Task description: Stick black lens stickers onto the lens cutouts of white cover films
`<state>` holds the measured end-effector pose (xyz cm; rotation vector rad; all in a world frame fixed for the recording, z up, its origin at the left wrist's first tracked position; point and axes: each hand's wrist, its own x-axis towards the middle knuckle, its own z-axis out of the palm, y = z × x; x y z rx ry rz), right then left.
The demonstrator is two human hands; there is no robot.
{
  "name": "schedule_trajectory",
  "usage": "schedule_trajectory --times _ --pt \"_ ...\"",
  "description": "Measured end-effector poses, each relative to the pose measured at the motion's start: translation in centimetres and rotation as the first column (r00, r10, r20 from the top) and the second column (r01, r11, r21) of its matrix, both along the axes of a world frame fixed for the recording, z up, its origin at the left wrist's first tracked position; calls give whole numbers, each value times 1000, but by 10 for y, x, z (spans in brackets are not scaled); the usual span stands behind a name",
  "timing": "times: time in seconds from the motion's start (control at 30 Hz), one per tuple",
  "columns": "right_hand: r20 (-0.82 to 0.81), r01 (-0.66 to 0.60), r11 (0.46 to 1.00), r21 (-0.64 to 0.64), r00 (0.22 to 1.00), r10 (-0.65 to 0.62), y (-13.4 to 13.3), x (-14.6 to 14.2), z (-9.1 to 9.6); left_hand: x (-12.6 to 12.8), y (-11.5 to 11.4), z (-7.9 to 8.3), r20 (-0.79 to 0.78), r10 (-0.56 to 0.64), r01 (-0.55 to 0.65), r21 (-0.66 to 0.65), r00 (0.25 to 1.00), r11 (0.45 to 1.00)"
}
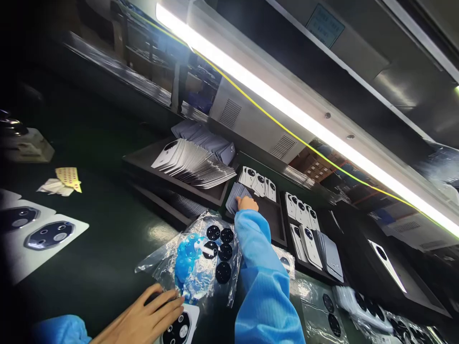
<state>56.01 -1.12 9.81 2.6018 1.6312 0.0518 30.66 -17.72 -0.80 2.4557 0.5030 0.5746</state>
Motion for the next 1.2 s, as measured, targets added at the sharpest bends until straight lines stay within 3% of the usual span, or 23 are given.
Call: schedule_trajectory --times 0.13,0.2,0.23,0.3,0.37,0.43,0.47,0.5,0.7,0.83,1.0,1.2 --pt "-116 -95 994 45 988 100 -54 4 13 -4 -4 -6 -19 -40 37 -141 999 989" --pt "-207 -195 981 20 959 195 -90 6 9 -4 -6 -10 40 -67 76 -326 997 942" --pt "-256 -243 970 -3 938 234 -107 6 4 -2 -8 -11 81 -70 99 -440 994 892" --pt "-338 -319 947 -35 896 289 -138 6 -11 2 -11 -13 168 -40 146 -687 985 712" --pt "-390 -367 930 -30 861 327 -160 6 -27 7 -15 -11 228 18 199 -880 973 431" --pt "-421 -392 920 -2 835 354 -173 6 -43 12 -19 -7 251 52 238 -953 967 187" --pt "-432 -398 917 10 825 363 -177 7 -49 14 -20 -4 255 58 247 -962 965 121" --pt "-443 -402 915 21 817 369 -179 9 -55 16 -20 -2 259 55 253 -963 964 92" --pt "-467 -413 909 48 796 386 -172 19 -71 19 -3 10 312 193 288 -947 930 141" --pt "-448 -409 910 68 802 394 -170 18 -73 16 17 20 279 329 233 -957 902 173" --pt "-453 -403 909 107 794 406 -179 12 -78 12 31 25 246 393 180 -964 886 196" --pt "-435 -479 855 199 739 515 -188 17 -81 8 36 27 162 377 110 -982 912 155"
